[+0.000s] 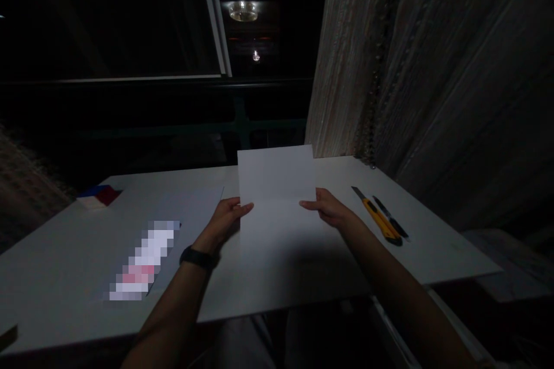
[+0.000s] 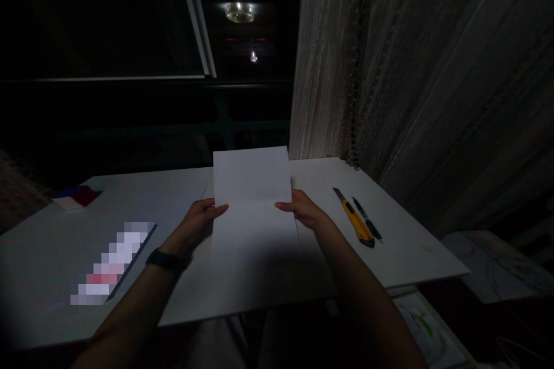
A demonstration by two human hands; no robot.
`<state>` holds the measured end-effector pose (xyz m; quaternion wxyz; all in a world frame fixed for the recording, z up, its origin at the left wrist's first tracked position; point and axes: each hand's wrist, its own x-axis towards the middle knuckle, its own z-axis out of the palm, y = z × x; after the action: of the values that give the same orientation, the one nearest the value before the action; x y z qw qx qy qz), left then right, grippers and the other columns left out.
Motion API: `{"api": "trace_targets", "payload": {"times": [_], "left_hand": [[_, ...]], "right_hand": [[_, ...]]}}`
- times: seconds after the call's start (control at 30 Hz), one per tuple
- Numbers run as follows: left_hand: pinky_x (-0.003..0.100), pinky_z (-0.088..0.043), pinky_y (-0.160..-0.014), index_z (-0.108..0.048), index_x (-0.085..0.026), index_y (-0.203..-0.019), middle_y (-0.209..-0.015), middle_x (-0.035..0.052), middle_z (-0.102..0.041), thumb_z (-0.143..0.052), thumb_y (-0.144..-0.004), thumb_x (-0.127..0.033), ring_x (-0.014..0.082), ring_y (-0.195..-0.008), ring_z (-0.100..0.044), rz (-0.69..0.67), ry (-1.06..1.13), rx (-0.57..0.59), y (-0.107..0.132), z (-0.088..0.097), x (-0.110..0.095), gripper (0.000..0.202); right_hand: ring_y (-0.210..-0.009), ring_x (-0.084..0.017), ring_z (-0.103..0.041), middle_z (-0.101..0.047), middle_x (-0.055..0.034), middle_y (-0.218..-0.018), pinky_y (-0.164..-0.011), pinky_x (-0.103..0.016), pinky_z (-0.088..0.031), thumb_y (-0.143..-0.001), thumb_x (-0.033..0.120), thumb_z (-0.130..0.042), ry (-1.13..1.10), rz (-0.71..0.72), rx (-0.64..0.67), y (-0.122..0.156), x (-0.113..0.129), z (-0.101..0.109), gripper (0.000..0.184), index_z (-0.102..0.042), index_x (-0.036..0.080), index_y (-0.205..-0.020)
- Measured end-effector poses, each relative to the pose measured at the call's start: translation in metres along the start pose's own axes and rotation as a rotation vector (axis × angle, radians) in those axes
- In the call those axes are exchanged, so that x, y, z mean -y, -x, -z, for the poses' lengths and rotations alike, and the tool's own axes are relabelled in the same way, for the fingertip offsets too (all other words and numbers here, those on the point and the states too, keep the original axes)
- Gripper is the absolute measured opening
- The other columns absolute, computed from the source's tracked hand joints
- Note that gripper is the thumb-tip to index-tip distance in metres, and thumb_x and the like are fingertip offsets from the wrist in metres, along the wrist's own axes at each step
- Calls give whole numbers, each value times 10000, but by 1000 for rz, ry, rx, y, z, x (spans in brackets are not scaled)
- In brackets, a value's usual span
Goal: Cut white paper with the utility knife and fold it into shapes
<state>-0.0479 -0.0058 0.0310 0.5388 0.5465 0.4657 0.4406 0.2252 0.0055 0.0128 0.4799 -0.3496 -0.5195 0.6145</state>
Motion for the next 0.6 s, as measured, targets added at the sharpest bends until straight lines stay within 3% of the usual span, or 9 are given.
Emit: {"api": "trace_targets", "payload": {"times": [0.23, 0.4, 0.6], "left_hand": [[335, -474, -730, -608, -94, -941, -893, 104, -667, -719, -629, -286, 197, -778, -628, 47, 154, 233, 1, 4, 2, 383], [356, -476, -727, -622, -82, -899, -873, 114, -676, -750, -586, -262, 211, -762, -631, 66, 171, 225, -1, 4, 8, 383], [338, -474, -709, -622, -95, -856, -828, 84, -678, -764, -560, -228, 199, -743, -629, 69, 194, 219, 0, 5, 4, 354]], "right_hand": [[-924, -229, -614, -676, -68, -970, -864, -358, -438, -521, 190, -760, -19, -77, 93, 6, -3, 0, 481, -622, 157, -981], [-980, -254, -591, -642, -81, -1069, -898, -414, -410, -503, 157, -770, -54, -98, 168, 4, -10, -5, 578, -591, 181, -1052], [-933, -252, -615, -671, -68, -993, -865, -408, -429, -498, 119, -759, -124, -187, 148, 5, -9, -3, 560, -608, 194, -1033]]}}
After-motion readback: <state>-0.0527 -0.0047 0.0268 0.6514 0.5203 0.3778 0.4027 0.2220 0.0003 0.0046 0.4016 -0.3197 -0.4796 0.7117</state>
